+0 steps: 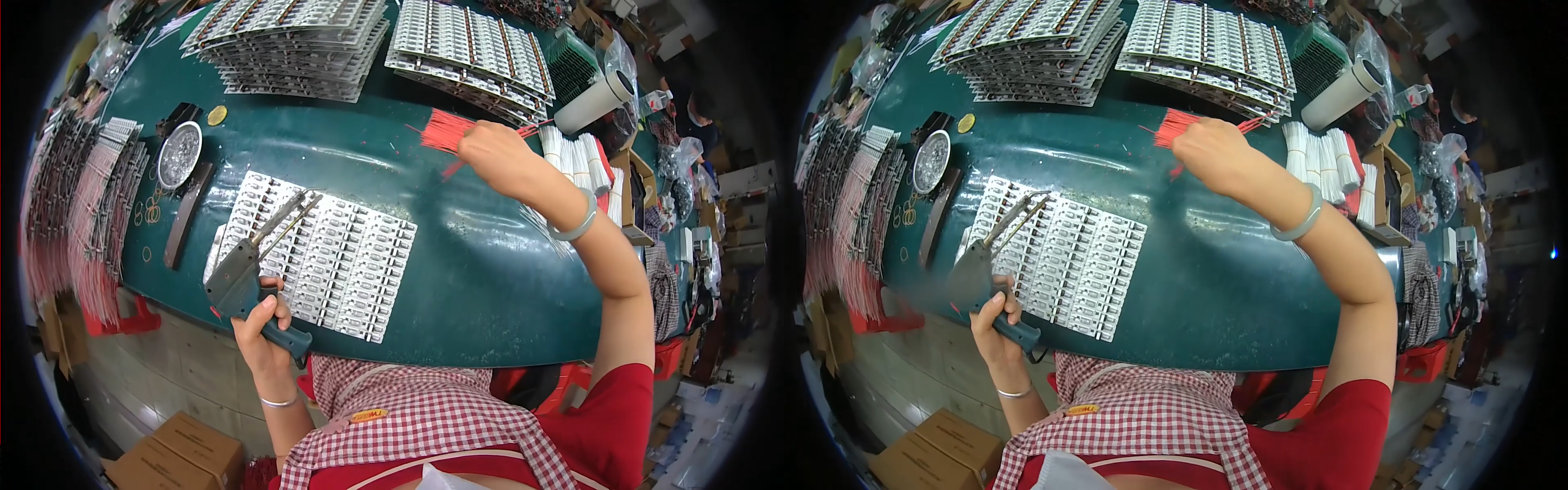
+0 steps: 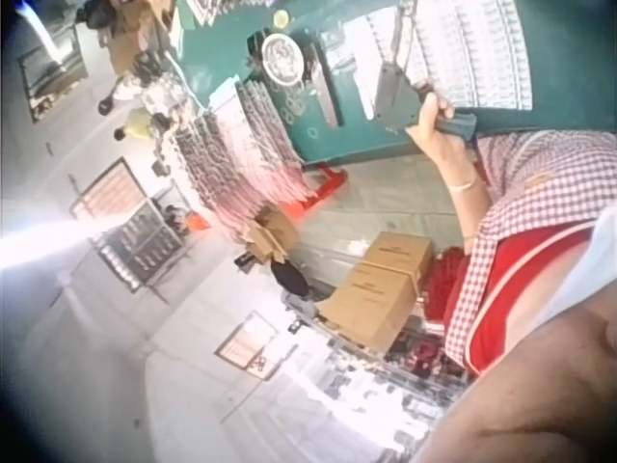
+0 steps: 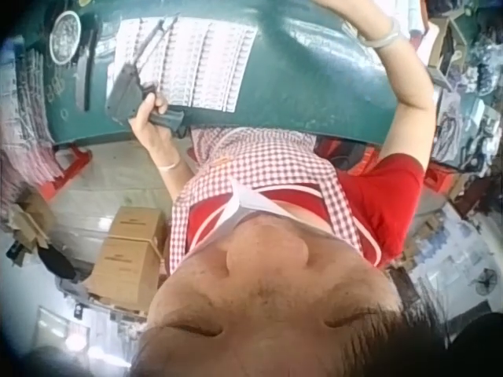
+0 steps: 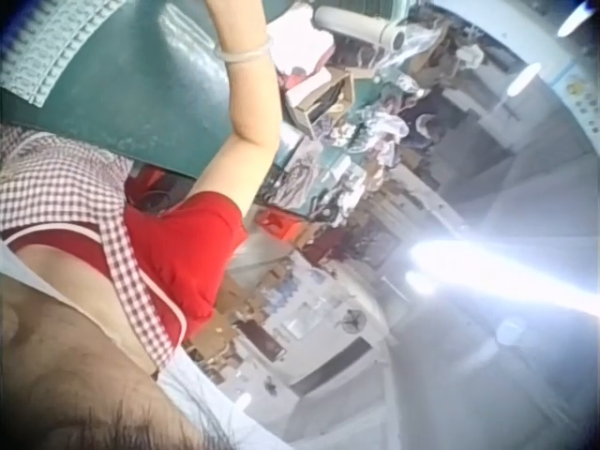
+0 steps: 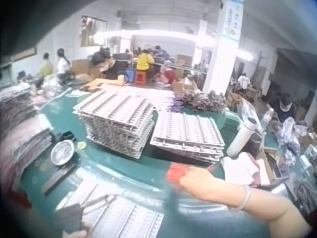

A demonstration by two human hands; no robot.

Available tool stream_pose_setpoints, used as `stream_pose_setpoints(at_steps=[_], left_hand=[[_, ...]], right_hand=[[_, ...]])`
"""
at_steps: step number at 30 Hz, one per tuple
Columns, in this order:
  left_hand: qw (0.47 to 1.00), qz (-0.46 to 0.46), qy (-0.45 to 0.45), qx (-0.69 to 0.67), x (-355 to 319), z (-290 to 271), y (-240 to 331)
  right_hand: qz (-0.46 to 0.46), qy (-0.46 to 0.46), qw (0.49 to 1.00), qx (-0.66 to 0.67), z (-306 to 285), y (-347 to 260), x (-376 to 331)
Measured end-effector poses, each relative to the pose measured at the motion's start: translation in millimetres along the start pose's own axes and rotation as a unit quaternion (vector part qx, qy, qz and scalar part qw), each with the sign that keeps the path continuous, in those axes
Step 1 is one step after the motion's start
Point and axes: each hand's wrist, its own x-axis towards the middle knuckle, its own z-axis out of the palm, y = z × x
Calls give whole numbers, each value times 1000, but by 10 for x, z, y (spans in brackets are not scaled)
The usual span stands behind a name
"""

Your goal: The person solders individual red wires onto a large panel of circuit strips using a soldering iron.

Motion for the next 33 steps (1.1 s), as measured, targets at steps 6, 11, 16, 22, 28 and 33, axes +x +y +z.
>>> stream_pose_setpoints(at_steps=[6, 11, 16, 22, 28, 33], left_hand=[[1000, -1, -3, -24, -89, -133, -30], [999, 7, -2, -38, -180, -168, -22], [1000, 2, -10, -28, -181, -194, -27], [1000, 8, -6, -14, -217, -37, -37], [1000, -10, -24, 9, -185, 136, -89], [999, -6, -36, 30, -211, 268, -106]], right_hand=[[-59, -174, 980, -81, 96, -390, 242], [-48, -230, 969, -78, 193, -579, 320], [-45, -301, 944, -129, 192, -764, 297], [6, -250, 944, -215, 138, -862, 146], [-18, -318, 918, -235, 367, -990, -21], [83, -249, 963, -65, 393, -795, -226]])
